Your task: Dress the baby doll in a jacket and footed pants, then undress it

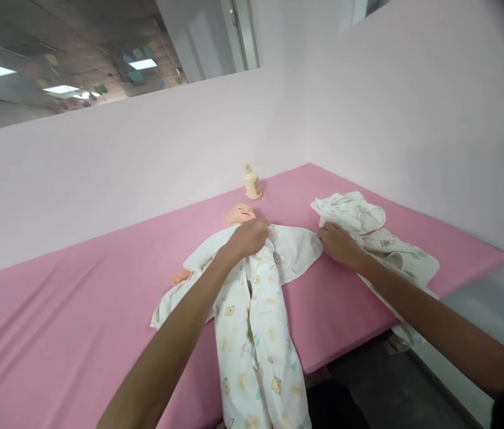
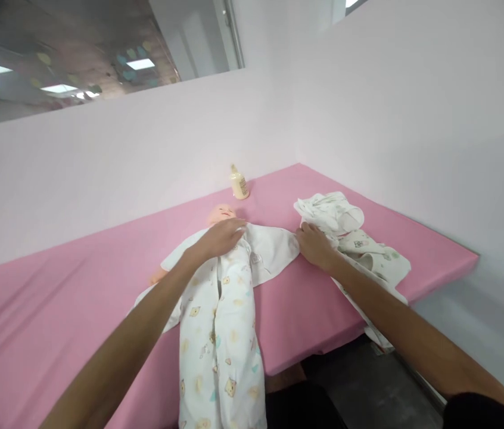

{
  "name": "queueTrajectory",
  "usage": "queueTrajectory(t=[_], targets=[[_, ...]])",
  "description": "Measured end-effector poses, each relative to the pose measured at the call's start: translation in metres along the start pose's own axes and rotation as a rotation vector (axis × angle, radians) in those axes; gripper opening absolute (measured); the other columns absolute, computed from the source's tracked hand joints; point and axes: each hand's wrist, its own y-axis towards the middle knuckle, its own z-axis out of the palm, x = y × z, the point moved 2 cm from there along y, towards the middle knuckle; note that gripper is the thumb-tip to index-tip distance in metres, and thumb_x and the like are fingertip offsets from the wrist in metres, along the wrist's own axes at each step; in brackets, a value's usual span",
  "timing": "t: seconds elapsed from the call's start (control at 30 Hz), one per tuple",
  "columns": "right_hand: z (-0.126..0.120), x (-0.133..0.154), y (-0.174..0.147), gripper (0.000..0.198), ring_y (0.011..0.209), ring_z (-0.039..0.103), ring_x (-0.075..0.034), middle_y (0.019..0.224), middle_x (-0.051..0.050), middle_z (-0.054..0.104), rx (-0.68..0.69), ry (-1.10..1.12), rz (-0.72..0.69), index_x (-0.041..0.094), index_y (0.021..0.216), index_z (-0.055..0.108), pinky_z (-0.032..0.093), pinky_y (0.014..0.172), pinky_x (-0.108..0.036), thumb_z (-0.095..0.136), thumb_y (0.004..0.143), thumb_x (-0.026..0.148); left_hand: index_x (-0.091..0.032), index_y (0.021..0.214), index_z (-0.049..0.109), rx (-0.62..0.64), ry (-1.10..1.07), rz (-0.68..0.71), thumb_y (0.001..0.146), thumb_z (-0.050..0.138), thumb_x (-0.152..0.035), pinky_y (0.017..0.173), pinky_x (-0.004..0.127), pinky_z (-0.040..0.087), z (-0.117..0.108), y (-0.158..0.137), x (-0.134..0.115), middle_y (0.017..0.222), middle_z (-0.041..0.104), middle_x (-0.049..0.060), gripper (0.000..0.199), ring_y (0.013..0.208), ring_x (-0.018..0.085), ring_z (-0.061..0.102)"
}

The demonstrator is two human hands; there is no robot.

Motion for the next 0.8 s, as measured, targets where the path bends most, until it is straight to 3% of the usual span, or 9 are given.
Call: queueTrajectory(t=[0.13,0.27,0.43,0.6,0.8], targets=[[0.002,-0.013,0.002,0.033,0.103,0.057,-0.03,0.104,-0.019,0.062,-0.116,-0.022,-0.033,0.014,0.097,0.066,0.045,0.092,-0.037,0.034,0.094,0.005,-0.013,0.102,0.064,0.13,0.073,-0.021,0.096,0.037,-0.017,0.089,0.035,0.046,0.017,0.022,-0.01,0.112,0.068,0.016,0.028,0.104,0.027,0.064],[0.003,-0.032,0.014,0.03,0.097,0.056,-0.029,0.098,-0.02,0.06,-0.269,-0.01,0.012,0.011,0.094,0.064,0.046,0.084,-0.036,0.035,0.091,0.005,-0.013,0.113,0.06,0.15,0.147,-0.025,0.094,0.045,-0.019,0.086,0.034,0.046,0.024,0.014,-0.007,0.121,0.067,0.017,0.025,0.109,0.028,0.063],[0.005,-0.049,0.041,0.026,0.091,0.056,-0.028,0.098,-0.019,0.06,-0.385,0.015,0.128,0.008,0.095,0.062,0.042,0.072,-0.034,0.037,0.089,0.004,-0.016,0.124,0.055,0.157,0.175,-0.072,0.095,0.041,-0.019,0.087,0.034,0.048,0.022,0.005,0.0,0.127,0.065,0.013,0.033,0.112,0.028,0.063],[0.01,-0.06,0.064,0.027,0.095,0.057,-0.03,0.105,-0.023,0.062,-0.362,0.037,0.24,0.006,0.099,0.062,0.042,0.073,-0.034,0.038,0.087,0.003,-0.015,0.11,0.058,0.202,0.271,-0.092,0.091,0.041,-0.012,0.08,0.035,0.049,0.021,0.005,0.0,0.117,0.069,0.013,0.026,0.104,0.028,0.066],[0.014,-0.069,0.067,0.03,0.101,0.058,-0.033,0.11,-0.026,0.062,-0.308,0.087,0.378,0.004,0.107,0.061,0.043,0.078,-0.037,0.037,0.089,0.005,-0.014,0.11,0.06,0.213,0.302,-0.113,0.092,0.04,-0.012,0.084,0.036,0.05,0.016,0.001,0.001,0.124,0.067,0.013,0.027,0.109,0.027,0.066]])
